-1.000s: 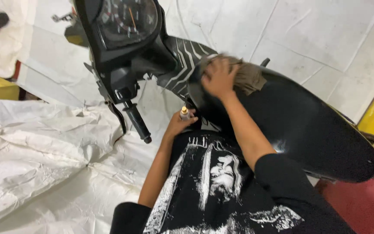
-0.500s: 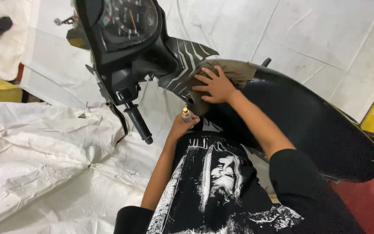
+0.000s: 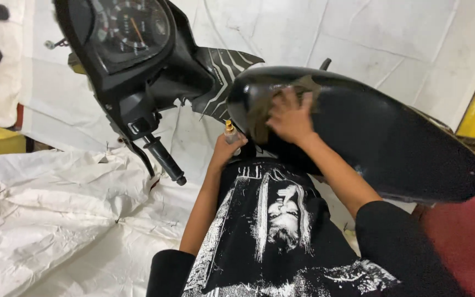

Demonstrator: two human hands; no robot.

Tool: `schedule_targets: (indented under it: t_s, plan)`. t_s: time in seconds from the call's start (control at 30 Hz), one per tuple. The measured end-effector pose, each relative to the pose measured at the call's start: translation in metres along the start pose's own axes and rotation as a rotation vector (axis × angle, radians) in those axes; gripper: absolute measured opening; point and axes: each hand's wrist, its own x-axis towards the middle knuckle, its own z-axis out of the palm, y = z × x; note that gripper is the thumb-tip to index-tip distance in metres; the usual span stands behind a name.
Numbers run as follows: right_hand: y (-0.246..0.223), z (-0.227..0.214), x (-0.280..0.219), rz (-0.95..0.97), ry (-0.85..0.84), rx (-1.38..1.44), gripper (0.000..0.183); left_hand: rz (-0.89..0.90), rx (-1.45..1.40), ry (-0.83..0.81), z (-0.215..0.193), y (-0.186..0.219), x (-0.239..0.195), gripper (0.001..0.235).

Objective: The person sits on the floor and cleans a black motorcycle seat using a spray bottle and a cloth. They apply liquid from the bottle and wipe the seat surface repeatedly with the cloth.

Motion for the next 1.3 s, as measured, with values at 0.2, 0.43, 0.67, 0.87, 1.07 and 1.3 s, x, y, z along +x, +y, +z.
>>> schedule_targets:
  t_s: [0.2,0.43,0.67,0.87,1.07,1.3]
  plan:
    - [-0.003,-0.053,-0.017,0.689,0.005,-0.013,0.037,0.132,0.007,-0.071,0.009,-0.015,0.01,0.024]
    - [-0.004,-0.045,-0.101,0.204,-0.064,0.138,0.057,0.268,0.155,-0.112,0.033,0.016,0.028,0.031]
    - [-0.041,-0.069,-0.106,0.777,-0.038,0.064,0.05,0.323,0.308,-0.181,0.061,0.052,0.04,0.042]
    - [0.006,-0.115,-0.162,0.905,-0.176,0.089,0.056,0.336,0.355,-0.324,0.062,0.036,0.079,0.038]
    - [-0.048,-0.071,-0.126,0.934,0.012,0.013,0.045,0.222,0.413,-0.485,0.053,0.044,0.114,0.033]
    - [-0.033,-0.108,-0.191,1.326,0.114,-0.074,0.039,0.283,0.415,-0.616,0.049,0.051,0.113,0.06]
